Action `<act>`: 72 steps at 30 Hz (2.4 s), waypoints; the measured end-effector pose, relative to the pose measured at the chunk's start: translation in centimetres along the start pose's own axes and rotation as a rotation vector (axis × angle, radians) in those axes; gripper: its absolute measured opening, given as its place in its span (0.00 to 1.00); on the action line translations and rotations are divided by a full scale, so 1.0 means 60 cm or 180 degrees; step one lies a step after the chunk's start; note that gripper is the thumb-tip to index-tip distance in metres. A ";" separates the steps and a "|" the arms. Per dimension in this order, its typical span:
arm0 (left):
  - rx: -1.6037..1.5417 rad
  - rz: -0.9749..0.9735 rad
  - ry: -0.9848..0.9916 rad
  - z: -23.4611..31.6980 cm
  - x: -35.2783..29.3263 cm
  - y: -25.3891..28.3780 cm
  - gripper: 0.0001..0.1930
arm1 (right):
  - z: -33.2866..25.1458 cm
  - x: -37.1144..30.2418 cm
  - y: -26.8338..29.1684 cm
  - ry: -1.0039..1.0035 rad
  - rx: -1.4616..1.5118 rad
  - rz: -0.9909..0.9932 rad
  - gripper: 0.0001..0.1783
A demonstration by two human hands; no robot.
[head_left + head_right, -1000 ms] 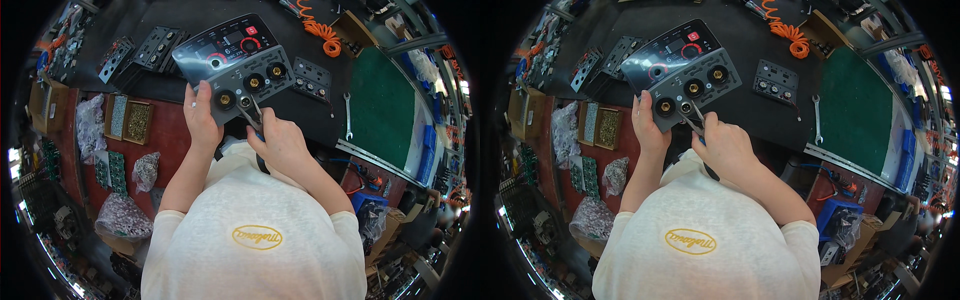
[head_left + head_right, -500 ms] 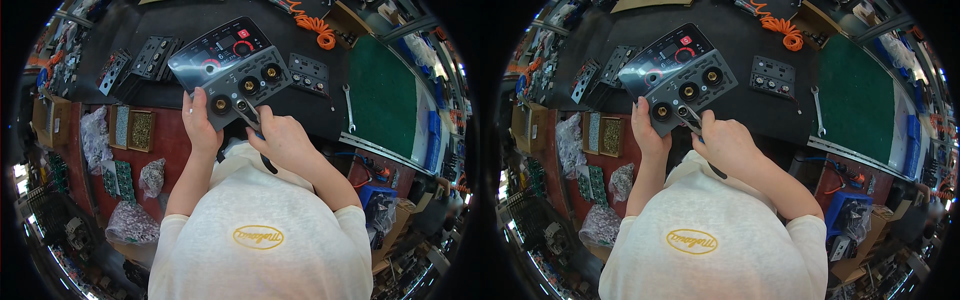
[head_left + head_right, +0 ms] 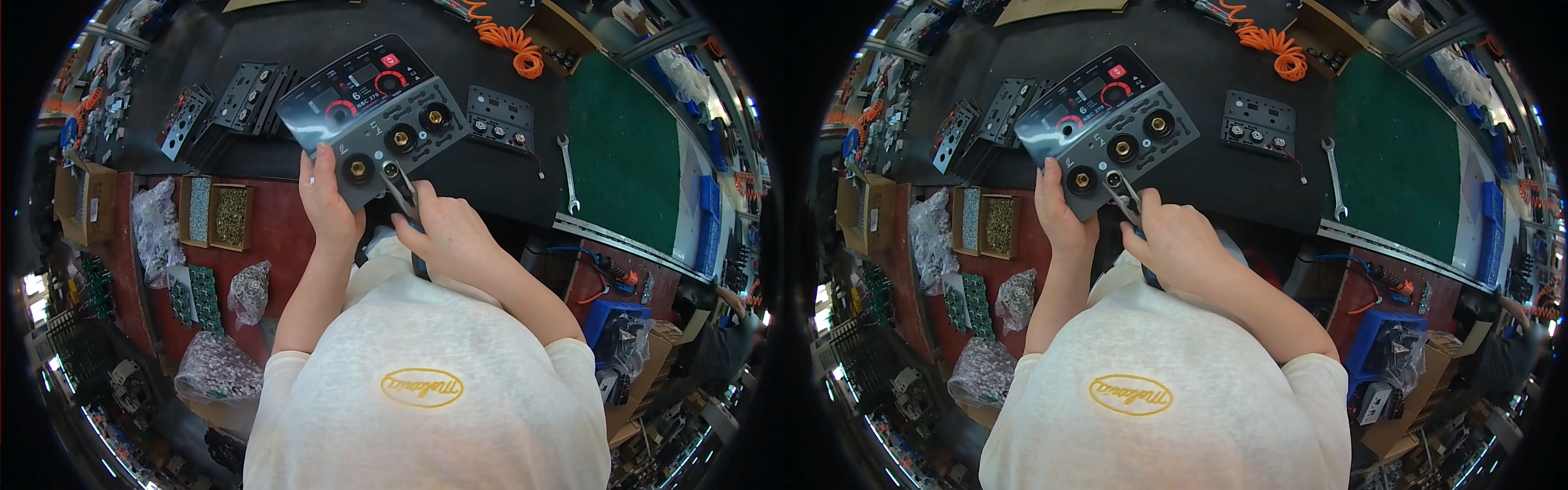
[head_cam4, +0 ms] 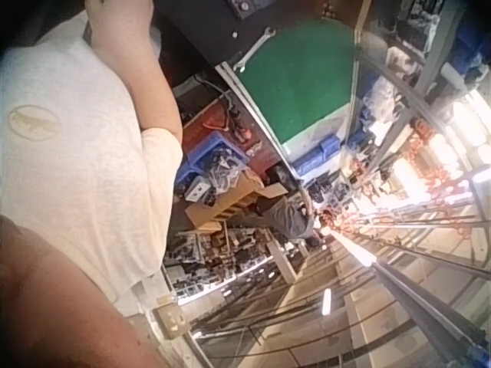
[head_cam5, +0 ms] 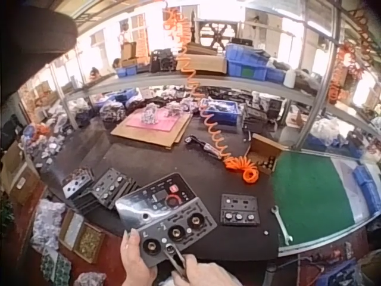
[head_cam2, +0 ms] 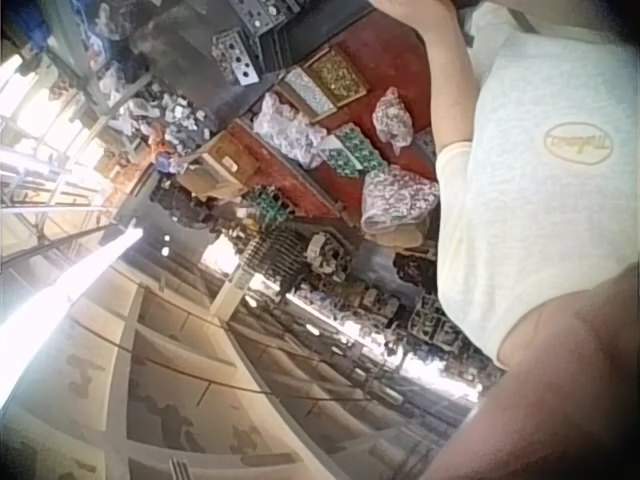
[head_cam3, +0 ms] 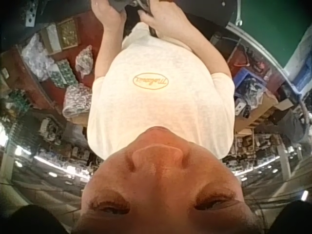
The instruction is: Assembling an electronic component by inserting and securing parts into a metal casing.
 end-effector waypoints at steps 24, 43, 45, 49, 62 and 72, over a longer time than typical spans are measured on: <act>-0.0065 -0.0935 0.0925 -0.037 0.059 -0.022 0.18 | 0.826 -0.445 -0.049 -0.4622 -0.0407 0.2392 0.27; 0.0215 -0.1299 0.1781 -0.108 -0.005 -0.098 0.16 | 0.810 -0.512 -0.124 -0.5808 -0.1366 0.1638 0.20; 0.0218 -0.1284 0.1832 -0.114 -0.010 -0.099 0.16 | 0.795 -0.500 -0.119 -0.5957 -0.1493 0.1929 0.21; 0.0171 -0.1010 0.1749 -0.119 -0.013 -0.098 0.15 | 0.697 -0.406 -0.058 -0.5420 -0.0623 0.3155 0.19; 0.0441 -0.0429 0.2081 -0.141 -0.027 -0.095 0.17 | 0.225 -0.019 -0.034 -0.0262 0.5558 0.0238 0.14; 0.0512 -0.0354 0.1346 -0.120 -0.019 -0.098 0.13 | 0.199 0.038 -0.032 -0.0581 0.5931 -0.0344 0.13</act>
Point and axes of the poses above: each hand's wrist, its own x-axis towards the middle knuckle, its own y-axis out of the back of the hand, z = x × y, the point moved 3 cm from there along x, towards the middle knuckle, and after that the axes turned 6 degrees about -y, right-handed, at the moved point
